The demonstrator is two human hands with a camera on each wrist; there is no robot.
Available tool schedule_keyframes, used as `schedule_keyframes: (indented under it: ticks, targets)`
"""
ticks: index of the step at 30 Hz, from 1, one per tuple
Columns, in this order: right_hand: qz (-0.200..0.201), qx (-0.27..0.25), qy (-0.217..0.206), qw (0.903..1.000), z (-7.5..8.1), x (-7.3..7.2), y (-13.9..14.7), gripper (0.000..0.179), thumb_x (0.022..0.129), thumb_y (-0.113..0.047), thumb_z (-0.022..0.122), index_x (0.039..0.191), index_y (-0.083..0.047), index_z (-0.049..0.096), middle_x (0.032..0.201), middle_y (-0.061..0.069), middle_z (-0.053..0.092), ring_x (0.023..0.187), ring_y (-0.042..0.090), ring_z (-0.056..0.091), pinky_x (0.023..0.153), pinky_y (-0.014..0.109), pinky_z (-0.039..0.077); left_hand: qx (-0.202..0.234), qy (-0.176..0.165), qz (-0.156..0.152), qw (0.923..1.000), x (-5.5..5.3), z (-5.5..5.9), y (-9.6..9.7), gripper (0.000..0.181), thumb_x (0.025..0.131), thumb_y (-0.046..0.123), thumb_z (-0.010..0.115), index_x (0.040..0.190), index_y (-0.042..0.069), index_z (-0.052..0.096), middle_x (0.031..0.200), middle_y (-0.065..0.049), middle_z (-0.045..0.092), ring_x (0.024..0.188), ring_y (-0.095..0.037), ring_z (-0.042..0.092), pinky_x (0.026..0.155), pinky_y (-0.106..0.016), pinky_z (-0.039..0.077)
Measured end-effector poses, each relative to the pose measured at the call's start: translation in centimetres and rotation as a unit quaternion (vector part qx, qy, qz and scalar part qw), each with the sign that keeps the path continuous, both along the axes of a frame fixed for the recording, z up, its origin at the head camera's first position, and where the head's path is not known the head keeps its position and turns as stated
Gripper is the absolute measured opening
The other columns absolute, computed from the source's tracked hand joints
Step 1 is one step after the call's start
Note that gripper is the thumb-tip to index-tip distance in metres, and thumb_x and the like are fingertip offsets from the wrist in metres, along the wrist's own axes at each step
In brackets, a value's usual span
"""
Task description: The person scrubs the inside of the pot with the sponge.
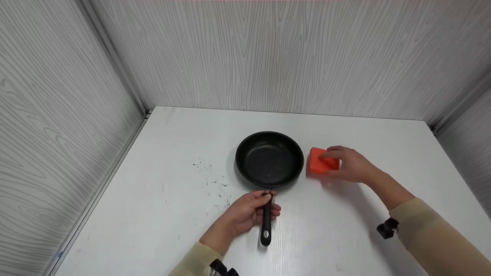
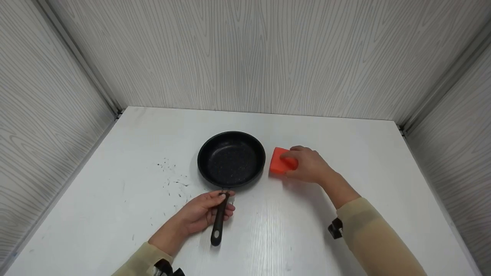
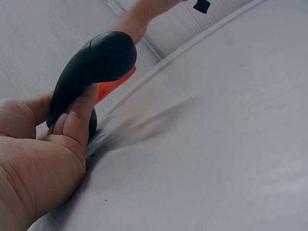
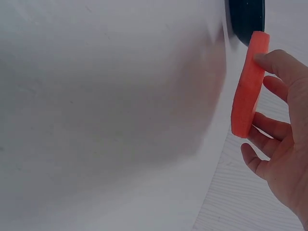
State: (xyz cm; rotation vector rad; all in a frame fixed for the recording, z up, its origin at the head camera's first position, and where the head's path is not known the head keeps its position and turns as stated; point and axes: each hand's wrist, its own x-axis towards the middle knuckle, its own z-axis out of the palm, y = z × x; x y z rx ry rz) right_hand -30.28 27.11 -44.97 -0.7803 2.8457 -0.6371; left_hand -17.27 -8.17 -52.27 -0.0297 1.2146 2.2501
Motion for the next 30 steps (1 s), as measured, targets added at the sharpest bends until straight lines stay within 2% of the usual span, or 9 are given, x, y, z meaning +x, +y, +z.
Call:
schedule_keyframes:
  ticks: [13,21,26,30]
  targets:
    - [-0.015,0.025,-0.032,0.9991,-1.5,-0.7,-0.6,0.058,0.088,-0.030,0.084,0.143,-0.016,0.068,0.151,0.018,0.055,0.136,0.044,0.050,0.102,0.060,0.055,-0.011,0.002,0.000,0.9999,-0.8,0.1,0.1,0.038,0.110,0.014,0.059,0.142,-0.006,0.057,0.100,-0.017,0.076,0.090,-0.022,0.078,0.088,-0.040,0.064]
    - [-0.020,0.023,-0.041,0.9987,-2.0,-0.7,-0.7,0.062,0.090,-0.026,0.082,0.149,-0.016,0.063,0.158,0.019,0.049,0.139,0.046,0.047,0.101,0.060,0.055,-0.029,0.009,0.010,0.9995,-0.9,0.3,0.3,0.038,0.110,0.015,0.059,0.142,-0.006,0.056,0.102,-0.020,0.076,0.090,-0.024,0.078,0.088,-0.042,0.064]
    - [-0.016,-0.001,-0.019,0.9997,-2.1,-0.3,-0.4,0.069,0.091,-0.033,0.084,0.153,-0.017,0.058,0.163,0.020,0.043,0.144,0.047,0.044,0.106,0.062,0.051,-0.047,0.009,0.019,0.9987,-0.7,0.6,0.2,0.041,0.110,0.019,0.061,0.143,-0.004,0.055,0.106,-0.022,0.076,0.094,-0.026,0.078,0.092,-0.045,0.063]
    - [-0.026,-0.023,0.000,0.9994,-1.9,0.5,-0.1,0.073,0.094,-0.042,0.081,0.155,-0.013,0.055,0.164,0.023,0.040,0.147,0.049,0.041,0.112,0.067,0.044,-0.087,0.035,0.027,0.9952,-0.4,1.1,-0.5,0.041,0.109,0.023,0.063,0.140,-0.003,0.056,0.105,-0.022,0.076,0.094,-0.027,0.078,0.089,-0.044,0.064]
